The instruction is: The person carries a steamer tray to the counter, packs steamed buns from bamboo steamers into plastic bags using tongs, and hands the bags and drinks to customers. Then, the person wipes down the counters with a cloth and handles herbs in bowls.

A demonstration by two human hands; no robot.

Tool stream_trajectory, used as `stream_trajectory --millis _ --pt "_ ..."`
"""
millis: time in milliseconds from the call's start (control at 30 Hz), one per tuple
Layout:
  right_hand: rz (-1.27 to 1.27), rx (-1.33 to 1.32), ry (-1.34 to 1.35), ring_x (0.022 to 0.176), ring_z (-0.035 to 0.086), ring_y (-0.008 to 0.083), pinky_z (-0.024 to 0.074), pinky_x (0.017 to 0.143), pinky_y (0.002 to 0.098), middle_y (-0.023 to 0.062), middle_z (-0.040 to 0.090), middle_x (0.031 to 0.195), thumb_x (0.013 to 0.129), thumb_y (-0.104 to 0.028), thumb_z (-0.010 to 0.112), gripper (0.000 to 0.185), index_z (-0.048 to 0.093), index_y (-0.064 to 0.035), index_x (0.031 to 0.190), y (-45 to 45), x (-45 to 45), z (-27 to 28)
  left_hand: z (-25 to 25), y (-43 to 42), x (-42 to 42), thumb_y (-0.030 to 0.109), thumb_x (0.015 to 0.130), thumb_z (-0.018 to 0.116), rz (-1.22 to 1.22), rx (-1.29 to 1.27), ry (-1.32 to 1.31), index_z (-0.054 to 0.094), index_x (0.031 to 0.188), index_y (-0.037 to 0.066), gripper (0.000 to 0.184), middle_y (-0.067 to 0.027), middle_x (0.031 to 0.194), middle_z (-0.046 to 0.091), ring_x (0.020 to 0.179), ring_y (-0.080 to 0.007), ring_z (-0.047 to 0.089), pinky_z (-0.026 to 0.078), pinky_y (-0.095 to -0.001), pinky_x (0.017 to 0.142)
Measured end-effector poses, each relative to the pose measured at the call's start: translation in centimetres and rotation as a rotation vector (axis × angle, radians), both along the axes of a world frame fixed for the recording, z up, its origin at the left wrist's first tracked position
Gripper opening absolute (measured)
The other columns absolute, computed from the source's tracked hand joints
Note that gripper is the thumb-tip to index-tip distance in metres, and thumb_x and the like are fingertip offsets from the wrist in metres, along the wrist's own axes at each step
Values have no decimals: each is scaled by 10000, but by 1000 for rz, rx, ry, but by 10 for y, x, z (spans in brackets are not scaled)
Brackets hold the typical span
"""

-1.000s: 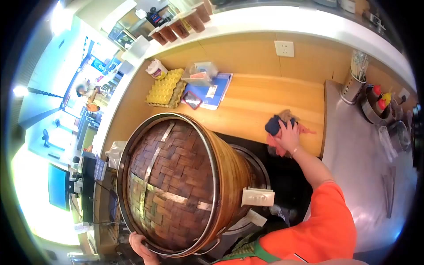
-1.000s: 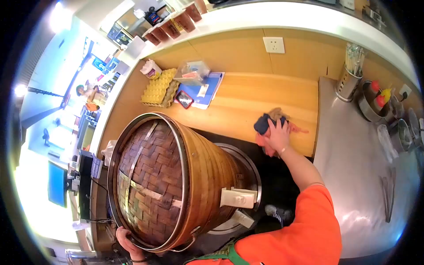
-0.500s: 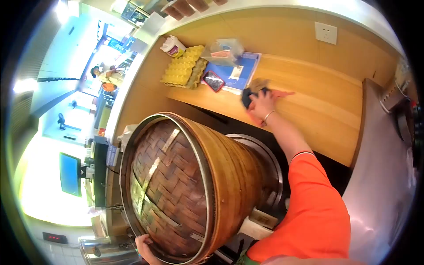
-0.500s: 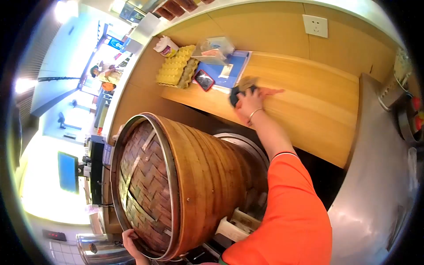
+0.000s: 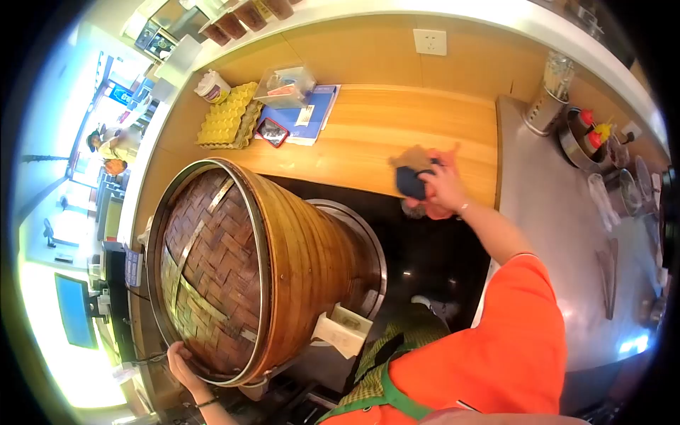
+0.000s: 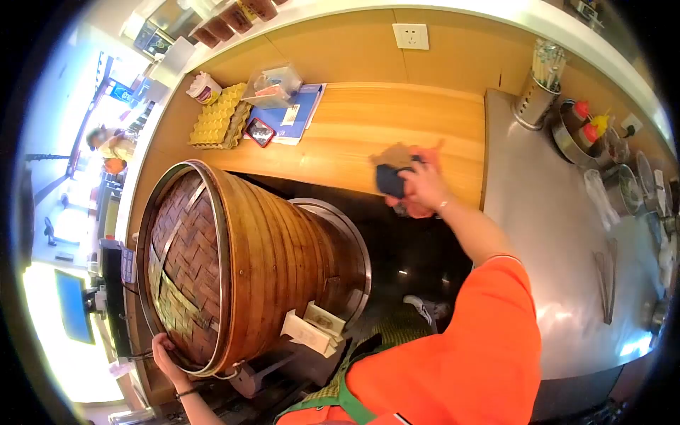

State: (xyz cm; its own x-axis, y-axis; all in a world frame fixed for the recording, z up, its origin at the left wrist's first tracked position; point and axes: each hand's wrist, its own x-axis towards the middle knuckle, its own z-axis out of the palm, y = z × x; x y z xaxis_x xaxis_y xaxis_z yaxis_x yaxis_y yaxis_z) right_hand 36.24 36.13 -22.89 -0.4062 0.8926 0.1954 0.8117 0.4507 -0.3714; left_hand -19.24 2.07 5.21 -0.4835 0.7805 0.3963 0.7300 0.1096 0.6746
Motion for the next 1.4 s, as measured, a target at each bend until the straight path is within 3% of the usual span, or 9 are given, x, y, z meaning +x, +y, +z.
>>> stream_trajectory --millis 367,467,567,633,767,1033,1100,1267,1400 --pt "-378 -114 -121 1119 357 427 328 954 461 185 394 1215 586 -144 707 681 443 -155 1214 -65 68 -6 21 -20 -57 92 857 431 -77 -164 202 545 918 -25 174 -75 820 523 740 -158 507 406 -268 689" --pt "-371 -98 -111 1118 359 422 324 954 461 184 396 1216 585 -138 706 678 446 -144 1211 -67 59 -5 16 -35 -81 29 816 478 28 -159 200 484 1148 -17 335 -114 1084 542 1044 -224 502 360 -314 930" --pt "-280 -15 -70 1111 368 395 313 956 457 180 435 1154 557 -110 689 623 493 -117 1148 -48 33 -12 -2 -56 -109 98 858 467 359 -136 306 371 1283 6 445 -117 1270 435 1182 -249 405 309 -336 985" --pt "-220 64 -98 1092 377 395 311 957 456 173 436 1153 541 -110 693 631 497 -126 1140 -24 0 -19 -10 -68 -129 197 887 470 363 -155 -40 347 1298 -12 478 -121 1291 416 1192 -251 391 304 -331 985" --pt "35 89 28 1043 395 401 331 937 456 167 453 1107 540 -149 711 598 533 -153 1110 33 -97 -12 0 -70 -121 198 899 446 474 -200 -43 432 1223 -49 408 -145 1208 486 1121 -210 443 315 -302 963" --pt "566 -2 90 1033 396 397 347 917 445 160 436 1160 579 -213 717 578 525 -162 1122 154 -312 -24 29 -74 -29 222 912 423 796 -530 -100 314 1299 -53 487 -176 1315 379 1202 -266 375 291 -325 987" --pt "698 -28 122 1082 374 425 330 951 458 167 421 1201 595 -211 714 571 522 -156 1130 176 -368 -25 34 -64 9 251 920 422 866 -443 -355 309 1304 -30 489 -144 1246 435 1109 -244 437 335 -326 942" --pt "640 0 188 1132 344 458 303 978 497 176 423 1200 609 -231 697 547 527 -152 1123 231 -498 -34 8 -117 35 268 888 479 1075 -603 -171 383 1281 -24 498 -191 1296 409 1146 -339 416 360 -380 932" --pt "716 -71 67 1090 380 407 315 951 502 177 467 1106 553 -254 698 568 544 -139 1087 282 -577 -28 9 -112 46 220 920 398 1176 -275 -449 411 1211 -53 399 -140 1145 503 1067 -240 472 360 -321 912"
